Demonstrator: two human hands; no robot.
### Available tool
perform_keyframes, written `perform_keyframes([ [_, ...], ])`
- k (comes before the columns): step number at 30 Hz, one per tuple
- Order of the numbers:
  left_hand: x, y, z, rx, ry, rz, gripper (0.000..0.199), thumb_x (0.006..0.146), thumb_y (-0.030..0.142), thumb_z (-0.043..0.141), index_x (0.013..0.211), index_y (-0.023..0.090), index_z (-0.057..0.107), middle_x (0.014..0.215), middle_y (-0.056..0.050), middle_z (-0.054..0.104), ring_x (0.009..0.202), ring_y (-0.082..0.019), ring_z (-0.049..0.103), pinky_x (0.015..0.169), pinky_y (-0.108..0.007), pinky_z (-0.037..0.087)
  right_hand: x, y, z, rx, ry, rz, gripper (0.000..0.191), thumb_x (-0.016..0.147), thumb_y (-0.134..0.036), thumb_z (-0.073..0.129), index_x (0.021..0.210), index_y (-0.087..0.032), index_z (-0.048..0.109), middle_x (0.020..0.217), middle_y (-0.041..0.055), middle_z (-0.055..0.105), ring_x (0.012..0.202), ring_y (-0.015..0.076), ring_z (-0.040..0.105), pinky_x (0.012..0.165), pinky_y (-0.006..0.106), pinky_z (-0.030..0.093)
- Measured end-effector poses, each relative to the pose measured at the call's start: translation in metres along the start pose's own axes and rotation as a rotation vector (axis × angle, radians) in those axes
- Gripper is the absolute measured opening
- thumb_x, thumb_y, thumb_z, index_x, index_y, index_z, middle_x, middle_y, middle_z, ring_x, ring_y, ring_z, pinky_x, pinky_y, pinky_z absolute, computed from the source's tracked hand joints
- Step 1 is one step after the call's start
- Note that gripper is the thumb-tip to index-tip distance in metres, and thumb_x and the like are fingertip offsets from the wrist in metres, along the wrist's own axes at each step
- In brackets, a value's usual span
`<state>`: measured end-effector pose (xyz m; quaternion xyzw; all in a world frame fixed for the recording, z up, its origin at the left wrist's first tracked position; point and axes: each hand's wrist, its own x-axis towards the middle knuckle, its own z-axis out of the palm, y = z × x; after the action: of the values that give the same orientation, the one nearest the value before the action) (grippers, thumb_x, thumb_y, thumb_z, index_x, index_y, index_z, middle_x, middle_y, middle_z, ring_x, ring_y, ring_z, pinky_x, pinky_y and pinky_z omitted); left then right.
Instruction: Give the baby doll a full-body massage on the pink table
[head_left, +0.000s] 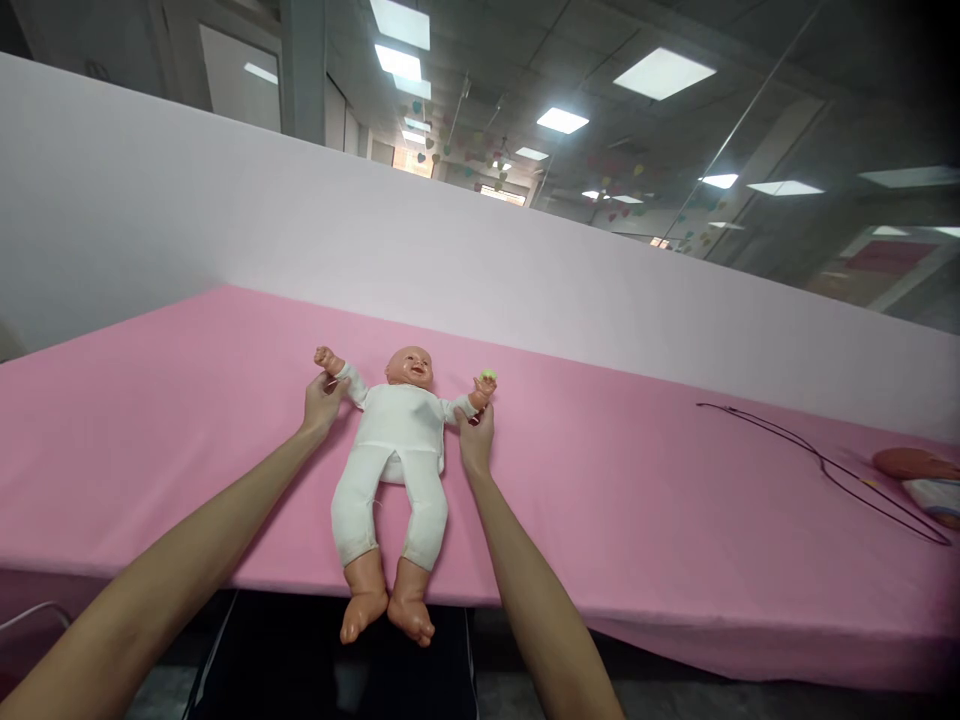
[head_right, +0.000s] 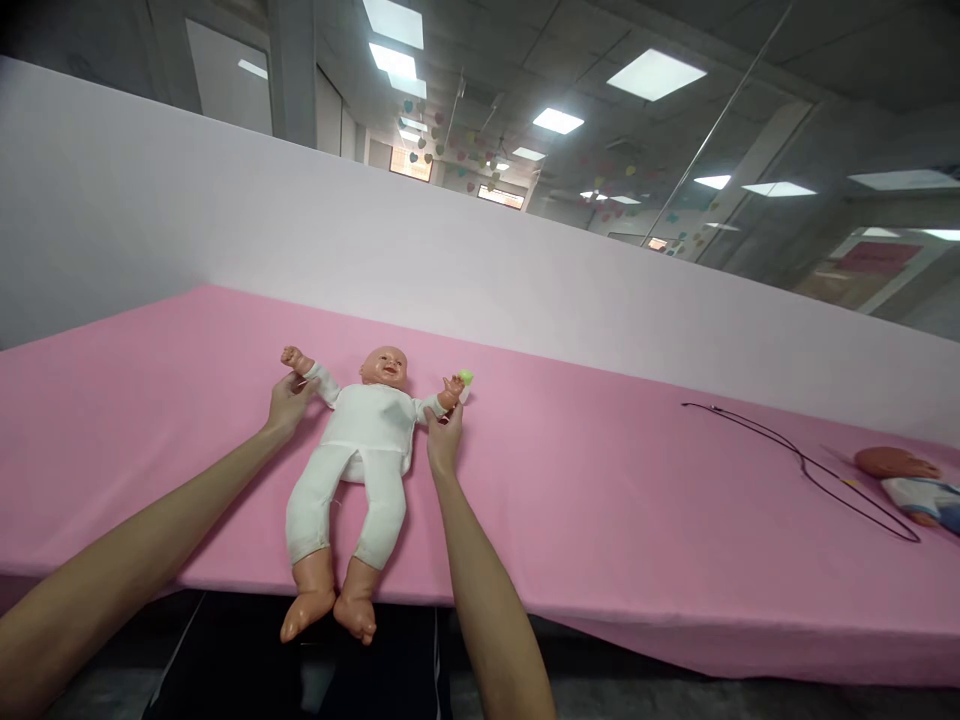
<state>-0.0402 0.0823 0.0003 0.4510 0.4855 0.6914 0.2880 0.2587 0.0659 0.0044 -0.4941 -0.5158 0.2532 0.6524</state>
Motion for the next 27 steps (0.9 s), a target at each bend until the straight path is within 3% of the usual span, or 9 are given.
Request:
perform_keyframes([
  [3, 0.005, 0.003, 0.002, -0.070, -0.080, 0.018, 0.040, 0.084, 0.060, 0.067, 0.082, 0.021, 0.061, 0.085, -0.006, 0.067, 0.080, -0.021, 0.063, 0.075, -0.033, 0.051, 0.008, -0.003, 0.008, 0.047, -0.026, 0.018, 0.051, 0.076, -0.048, 0.075, 0.115, -0.020, 0.057, 0.107, 0.0088, 0.072, 0.092, 0.0227, 0.067, 0.083, 0.034, 0.054],
  [5, 0.008, 0.004, 0.001, -0.091, -0.124, -0.012, 0.046, 0.084, 0.066, 0.066, 0.076, 0.021, 0.060, 0.077, -0.004, 0.063, 0.073, -0.019, 0.060, 0.071, -0.032, 0.050, 0.014, 0.000, 0.012, 0.000, -0.094, 0.021, 0.040, 0.081, -0.055, 0.072, 0.095, -0.020, 0.061, 0.090, 0.0043, 0.069, 0.082, 0.0201, 0.062, 0.075, 0.030, 0.052],
  [8, 0.011, 0.001, 0.000, -0.051, -0.153, -0.150, 0.053, 0.082, 0.072, 0.066, 0.071, 0.021, 0.061, 0.070, -0.005, 0.063, 0.067, -0.020, 0.059, 0.067, -0.034, 0.049, 0.021, 0.010, 0.017, -0.067, -0.175, 0.060, 0.047, 0.086, -0.066, 0.063, 0.070, -0.023, 0.053, 0.067, -0.0018, 0.054, 0.066, 0.0160, 0.049, 0.060, 0.027, 0.042],
  [11, 0.012, -0.004, 0.001, 0.043, -0.190, -0.245, 0.057, 0.084, 0.074, 0.065, 0.065, 0.020, 0.062, 0.065, -0.006, 0.064, 0.063, -0.021, 0.058, 0.064, -0.034, 0.047, 0.025, 0.021, 0.018, -0.121, -0.186, 0.137, 0.051, 0.086, -0.066, 0.064, 0.063, -0.023, 0.049, 0.059, -0.0043, 0.045, 0.059, 0.0135, 0.040, 0.052, 0.026, 0.032],
  [15, 0.011, -0.008, 0.002, 0.131, -0.206, -0.199, 0.064, 0.085, 0.078, 0.061, 0.060, 0.020, 0.061, 0.060, -0.005, 0.060, 0.061, -0.019, 0.054, 0.060, -0.031, 0.042, 0.028, 0.025, 0.016, -0.168, -0.177, 0.246, 0.051, 0.084, -0.063, 0.070, 0.059, -0.023, 0.050, 0.053, -0.0050, 0.043, 0.054, 0.0129, 0.039, 0.048, 0.026, 0.029],
  [19, 0.013, -0.003, -0.009, 0.014, -0.323, -0.183, 0.062, 0.069, 0.075, 0.081, 0.084, 0.015, 0.075, 0.080, -0.008, 0.073, 0.074, -0.022, 0.064, 0.068, -0.031, 0.051, 0.030, 0.017, 0.009, 0.130, -0.265, 0.314, 0.044, 0.072, -0.057, 0.084, 0.085, -0.017, 0.069, 0.070, -0.0010, 0.065, 0.061, 0.0144, 0.055, 0.054, 0.026, 0.045],
  [22, 0.018, 0.002, -0.026, -0.082, -0.470, -0.197, 0.063, 0.058, 0.057, 0.096, 0.103, 0.016, 0.081, 0.106, -0.013, 0.078, 0.096, -0.030, 0.071, 0.086, -0.040, 0.058, 0.031, 0.013, -0.005, 0.297, -0.412, 0.349, 0.053, 0.060, -0.039, 0.094, 0.105, -0.018, 0.073, 0.097, 0.0039, 0.076, 0.082, 0.0190, 0.069, 0.075, 0.033, 0.058],
  [24, 0.021, 0.005, -0.036, -0.039, -0.545, -0.188, 0.055, 0.054, 0.049, 0.097, 0.096, 0.017, 0.084, 0.118, -0.015, 0.076, 0.109, -0.035, 0.070, 0.095, -0.046, 0.058, 0.032, 0.012, -0.016, 0.293, -0.506, 0.319, 0.046, 0.057, -0.028, 0.094, 0.098, -0.019, 0.075, 0.109, 0.0065, 0.077, 0.099, 0.0231, 0.071, 0.090, 0.038, 0.058],
  [27, 0.022, 0.007, -0.045, 0.101, -0.652, -0.102, 0.033, 0.054, 0.045, 0.094, 0.075, 0.021, 0.084, 0.130, -0.015, 0.071, 0.123, -0.037, 0.065, 0.106, -0.048, 0.054, 0.033, 0.013, -0.030, 0.201, -0.636, 0.247, 0.019, 0.060, -0.025, 0.086, 0.074, -0.018, 0.074, 0.118, 0.0100, 0.076, 0.117, 0.0290, 0.067, 0.098, 0.041, 0.055],
])
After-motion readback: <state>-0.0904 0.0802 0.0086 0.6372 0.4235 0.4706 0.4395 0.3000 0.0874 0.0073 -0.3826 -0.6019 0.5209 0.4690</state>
